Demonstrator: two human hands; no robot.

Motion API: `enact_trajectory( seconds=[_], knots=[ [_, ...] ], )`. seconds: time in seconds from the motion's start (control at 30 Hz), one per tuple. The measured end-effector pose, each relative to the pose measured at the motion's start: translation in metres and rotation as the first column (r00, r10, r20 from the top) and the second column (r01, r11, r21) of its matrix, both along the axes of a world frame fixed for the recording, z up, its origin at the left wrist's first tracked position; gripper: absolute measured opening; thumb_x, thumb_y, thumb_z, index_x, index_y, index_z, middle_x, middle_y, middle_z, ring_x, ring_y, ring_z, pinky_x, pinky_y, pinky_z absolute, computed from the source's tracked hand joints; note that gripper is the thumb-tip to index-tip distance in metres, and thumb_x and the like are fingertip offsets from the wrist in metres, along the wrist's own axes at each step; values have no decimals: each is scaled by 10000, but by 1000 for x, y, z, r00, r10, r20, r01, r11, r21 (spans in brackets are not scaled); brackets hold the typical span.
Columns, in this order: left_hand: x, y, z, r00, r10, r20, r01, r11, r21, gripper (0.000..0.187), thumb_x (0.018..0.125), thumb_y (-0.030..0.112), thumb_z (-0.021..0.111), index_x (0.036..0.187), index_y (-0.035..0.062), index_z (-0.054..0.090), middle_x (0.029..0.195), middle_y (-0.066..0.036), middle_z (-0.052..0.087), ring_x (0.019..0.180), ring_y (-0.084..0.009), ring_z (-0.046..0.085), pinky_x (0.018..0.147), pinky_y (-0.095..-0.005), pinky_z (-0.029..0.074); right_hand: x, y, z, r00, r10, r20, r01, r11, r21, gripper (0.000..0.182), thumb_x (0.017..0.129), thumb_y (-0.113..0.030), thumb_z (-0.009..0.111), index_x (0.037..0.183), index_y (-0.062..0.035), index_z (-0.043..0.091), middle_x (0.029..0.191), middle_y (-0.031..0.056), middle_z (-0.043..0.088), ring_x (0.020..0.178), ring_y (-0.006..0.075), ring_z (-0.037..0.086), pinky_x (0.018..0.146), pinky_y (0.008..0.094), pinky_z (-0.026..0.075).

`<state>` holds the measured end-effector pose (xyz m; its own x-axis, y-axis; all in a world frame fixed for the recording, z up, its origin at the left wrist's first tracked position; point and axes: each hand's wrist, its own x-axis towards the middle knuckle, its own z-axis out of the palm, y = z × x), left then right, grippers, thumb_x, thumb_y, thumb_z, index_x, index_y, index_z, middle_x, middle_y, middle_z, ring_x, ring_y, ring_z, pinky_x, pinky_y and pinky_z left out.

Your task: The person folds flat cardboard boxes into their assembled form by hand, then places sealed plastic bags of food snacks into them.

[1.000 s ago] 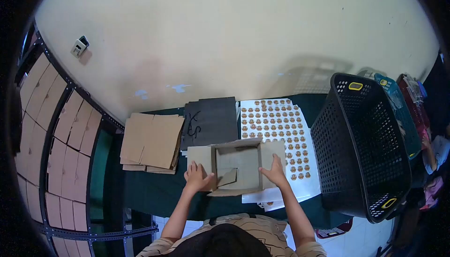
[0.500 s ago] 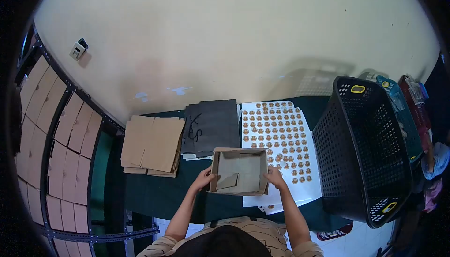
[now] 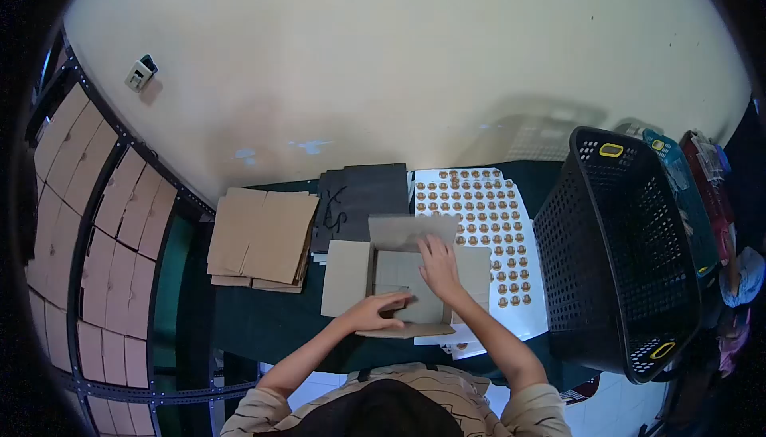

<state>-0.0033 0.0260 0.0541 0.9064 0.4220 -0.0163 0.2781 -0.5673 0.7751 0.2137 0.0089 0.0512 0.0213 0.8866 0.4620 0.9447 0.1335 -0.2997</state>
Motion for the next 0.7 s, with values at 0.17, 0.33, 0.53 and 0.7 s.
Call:
enact_trajectory(
  seconds=[0.17, 0.33, 0.53, 0.7],
  knots=[
    [8, -8, -49, 941, -241, -239, 261, 964, 56, 630, 724, 545, 588, 1203, 145, 504, 1076, -115, 596, 955, -306, 573, 799, -384, 468, 15, 48, -54, 998, 19, 51, -9, 984, -178, 459, 685, -94, 617, 1120, -51, 479, 1134, 124, 499, 1063, 295, 472, 889, 429, 358],
    [4, -19, -69, 940, -148, -307, 221, 951, 218, 420, 834, 465, 472, 1122, 169, 549, 890, -111, 636, 762, -312, 610, 659, -408, 491, 11, 58, -63, 998, -27, 50, 41, 957, -289, 215, 801, -97, 433, 962, -74, 575, 943, 105, 591, 948, 278, 544, 804, 434, 403],
    [4, -29, -67, 949, -95, -302, 182, 944, 275, 327, 871, 406, 418, 1023, 150, 554, 769, -125, 625, 693, -331, 607, 596, -438, 484, 15, 63, -69, 978, -54, -201, -5, 958, -285, 124, 716, -44, 516, 785, -45, 619, 765, 131, 604, 849, 284, 569, 773, 464, 396],
    [-3, -41, -64, 986, -119, -113, 147, 947, 285, 402, 822, 447, 505, 1047, 119, 564, 829, -111, 625, 757, -297, 607, 647, -393, 487, 4, 45, -53, 999, 17, -44, -23, 992, -123, 165, 750, -65, 513, 899, -70, 581, 951, 143, 553, 931, 291, 527, 811, 464, 354]
  ],
)
